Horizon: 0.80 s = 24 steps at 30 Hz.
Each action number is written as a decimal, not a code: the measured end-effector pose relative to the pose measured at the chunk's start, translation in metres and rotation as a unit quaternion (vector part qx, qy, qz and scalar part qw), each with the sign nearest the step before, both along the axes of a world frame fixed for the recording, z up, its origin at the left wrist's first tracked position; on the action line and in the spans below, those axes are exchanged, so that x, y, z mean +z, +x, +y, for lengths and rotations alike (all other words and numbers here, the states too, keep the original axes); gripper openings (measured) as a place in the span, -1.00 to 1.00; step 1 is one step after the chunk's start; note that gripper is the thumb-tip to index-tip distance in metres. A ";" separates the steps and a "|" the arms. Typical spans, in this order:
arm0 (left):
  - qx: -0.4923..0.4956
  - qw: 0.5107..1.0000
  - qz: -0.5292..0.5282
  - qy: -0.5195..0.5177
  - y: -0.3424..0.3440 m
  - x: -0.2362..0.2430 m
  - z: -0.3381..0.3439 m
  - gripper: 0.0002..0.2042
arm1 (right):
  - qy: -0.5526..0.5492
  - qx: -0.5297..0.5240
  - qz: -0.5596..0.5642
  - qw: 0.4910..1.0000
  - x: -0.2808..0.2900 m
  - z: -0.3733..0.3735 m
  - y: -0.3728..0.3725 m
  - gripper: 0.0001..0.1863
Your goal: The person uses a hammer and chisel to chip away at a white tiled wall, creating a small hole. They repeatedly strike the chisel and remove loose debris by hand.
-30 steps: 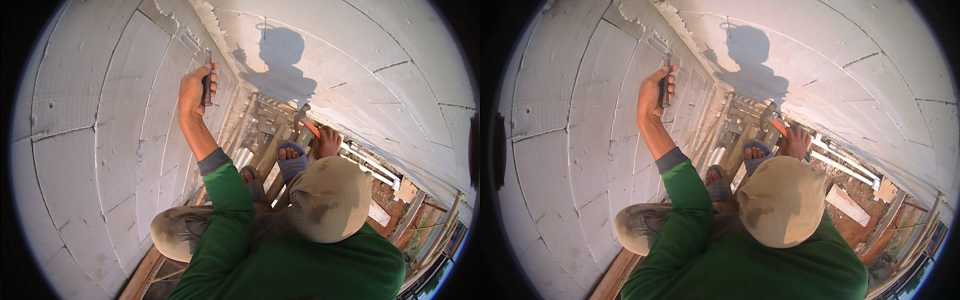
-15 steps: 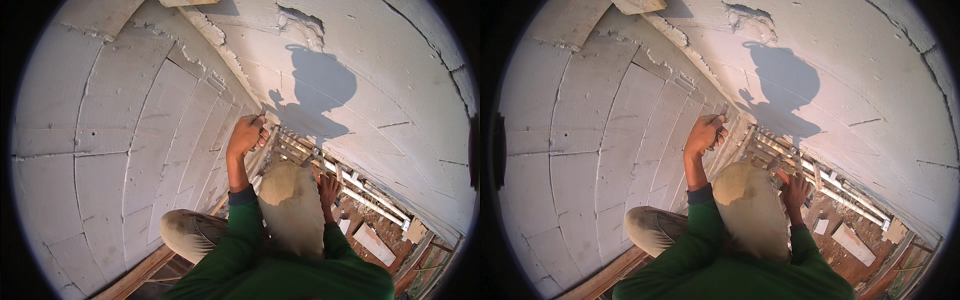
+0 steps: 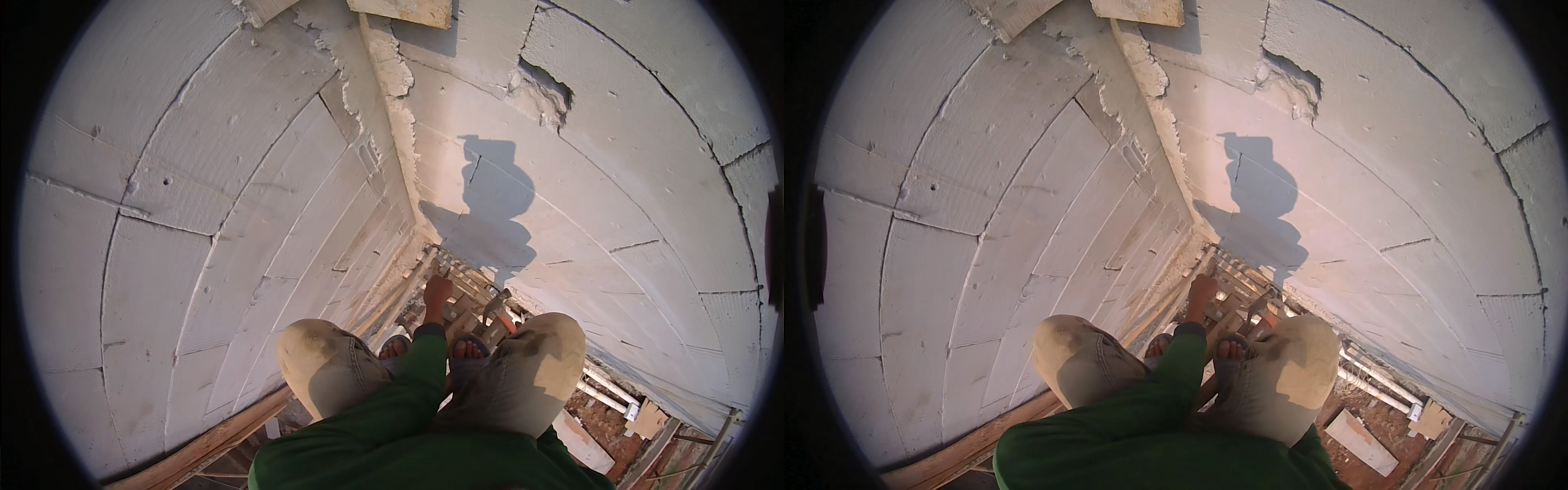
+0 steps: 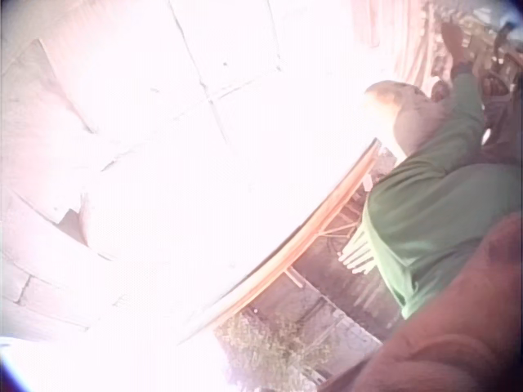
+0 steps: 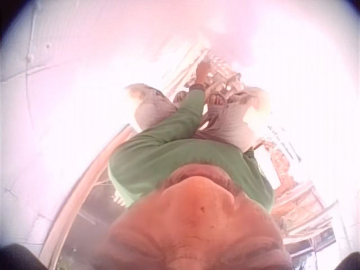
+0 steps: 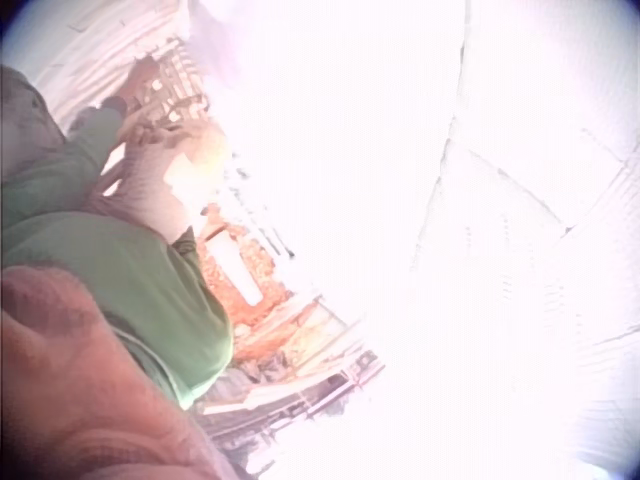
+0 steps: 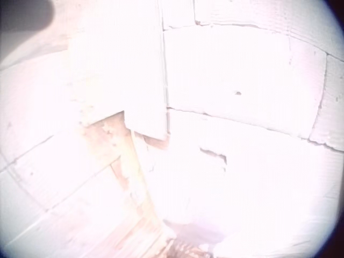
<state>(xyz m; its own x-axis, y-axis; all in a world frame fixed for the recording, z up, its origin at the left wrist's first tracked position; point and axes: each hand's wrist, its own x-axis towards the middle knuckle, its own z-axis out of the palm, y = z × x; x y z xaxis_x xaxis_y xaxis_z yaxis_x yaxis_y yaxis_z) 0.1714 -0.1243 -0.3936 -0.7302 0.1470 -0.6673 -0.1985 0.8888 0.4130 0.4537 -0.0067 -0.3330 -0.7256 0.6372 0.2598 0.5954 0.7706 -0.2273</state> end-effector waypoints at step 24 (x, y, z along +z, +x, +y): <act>0.301 0.948 -0.089 0.056 -0.068 0.009 -0.070 -0.79 | 0.026 -0.022 -0.040 0.999 0.033 0.017 0.005 -0.62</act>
